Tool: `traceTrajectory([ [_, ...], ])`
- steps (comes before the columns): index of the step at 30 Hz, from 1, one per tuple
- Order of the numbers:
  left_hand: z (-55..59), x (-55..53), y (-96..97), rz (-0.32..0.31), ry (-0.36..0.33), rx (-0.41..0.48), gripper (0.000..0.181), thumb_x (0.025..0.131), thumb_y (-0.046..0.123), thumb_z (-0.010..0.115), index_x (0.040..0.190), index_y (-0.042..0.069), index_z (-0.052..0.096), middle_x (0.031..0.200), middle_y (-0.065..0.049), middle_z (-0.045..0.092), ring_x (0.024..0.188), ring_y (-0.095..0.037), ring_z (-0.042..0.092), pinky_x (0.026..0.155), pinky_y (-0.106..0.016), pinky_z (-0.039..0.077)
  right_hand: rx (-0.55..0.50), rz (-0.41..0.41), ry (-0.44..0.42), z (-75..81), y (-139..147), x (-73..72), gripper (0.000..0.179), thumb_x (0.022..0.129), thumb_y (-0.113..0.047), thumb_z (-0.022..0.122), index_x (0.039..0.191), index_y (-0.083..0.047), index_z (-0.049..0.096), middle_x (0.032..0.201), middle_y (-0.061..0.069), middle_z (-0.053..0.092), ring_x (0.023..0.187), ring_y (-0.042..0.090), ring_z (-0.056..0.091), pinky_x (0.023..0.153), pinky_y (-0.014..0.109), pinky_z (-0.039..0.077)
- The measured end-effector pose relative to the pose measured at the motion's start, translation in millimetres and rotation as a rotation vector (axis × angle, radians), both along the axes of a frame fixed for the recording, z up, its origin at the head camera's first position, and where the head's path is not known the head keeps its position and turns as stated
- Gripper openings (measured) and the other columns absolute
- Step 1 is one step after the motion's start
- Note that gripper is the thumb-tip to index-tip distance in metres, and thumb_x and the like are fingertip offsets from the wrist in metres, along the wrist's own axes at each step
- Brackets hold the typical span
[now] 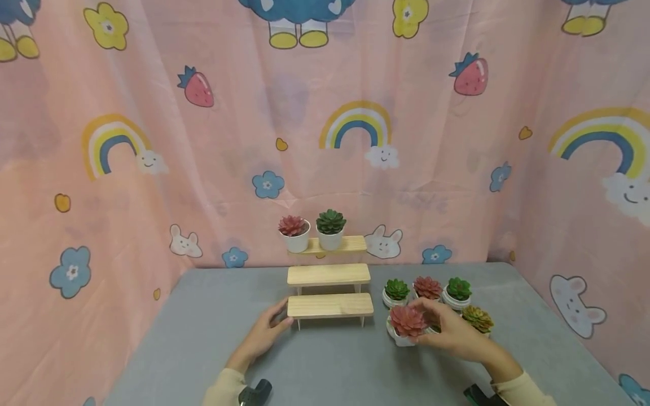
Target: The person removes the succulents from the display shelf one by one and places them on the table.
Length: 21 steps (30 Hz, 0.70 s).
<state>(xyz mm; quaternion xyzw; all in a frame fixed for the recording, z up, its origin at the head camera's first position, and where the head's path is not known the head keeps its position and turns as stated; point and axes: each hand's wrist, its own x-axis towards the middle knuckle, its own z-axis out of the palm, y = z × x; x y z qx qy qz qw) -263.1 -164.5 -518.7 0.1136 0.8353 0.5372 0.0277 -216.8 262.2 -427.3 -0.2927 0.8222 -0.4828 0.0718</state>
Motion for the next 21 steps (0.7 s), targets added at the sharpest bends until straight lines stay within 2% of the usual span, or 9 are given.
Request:
traceTrajectory([
  [3,0.4,-0.2,0.2,-0.003,0.002,-0.004,0.067,0.1,0.035,0.063,0.156,0.008,0.038,0.162,-0.018,0.038,0.151,-0.044,0.031,0.12,-0.064,0.03,-0.007,0.06,-0.016,-6.6,2.4,0.4,0.043,0.092,-0.014,0.075,0.128,0.0,0.055,0.115,0.006,0.064,0.099,0.003,0.064,0.081,0.027,0.056],
  [7,1.0,0.0,0.5,0.002,0.015,-0.015,0.065,0.1,0.034,0.063,0.156,0.009,0.039,0.161,-0.019,0.039,0.15,-0.045,0.033,0.119,-0.065,0.031,0.003,0.09,-0.008,-13.6,3.7,0.1,0.041,0.09,-0.016,0.077,0.123,-0.002,0.058,0.114,0.005,0.065,0.096,0.004,0.065,0.079,0.027,0.057],
  [13,-0.6,1.6,-0.4,0.005,0.021,-0.034,0.064,0.1,0.033,0.064,0.155,0.009,0.041,0.16,-0.019,0.041,0.148,-0.046,0.035,0.117,-0.066,0.033,0.008,0.138,-0.077,-22.3,4.6,0.4,0.043,0.088,-0.014,0.078,0.123,0.0,0.058,0.117,0.006,0.064,0.101,0.0,0.063,0.08,0.025,0.058],
  [17,-0.4,0.7,0.5,0.004,0.013,-0.02,0.065,0.1,0.034,0.064,0.155,0.009,0.04,0.161,-0.018,0.04,0.149,-0.046,0.035,0.118,-0.066,0.032,0.042,0.135,-0.098,-22.1,6.2,0.2,0.044,0.087,-0.017,0.08,0.122,-0.003,0.059,0.122,0.015,0.064,0.106,-0.003,0.062,0.083,0.023,0.057],
  [21,2.0,-0.2,1.7,0.008,0.016,-0.022,0.065,0.1,0.034,0.064,0.155,0.009,0.041,0.16,-0.018,0.041,0.148,-0.046,0.035,0.117,-0.066,0.033,0.095,0.106,-0.118,-19.3,7.6,-0.7,0.046,0.084,-0.02,0.082,0.121,-0.004,0.061,0.121,0.016,0.064,0.104,-0.001,0.062,0.082,0.021,0.056],
])
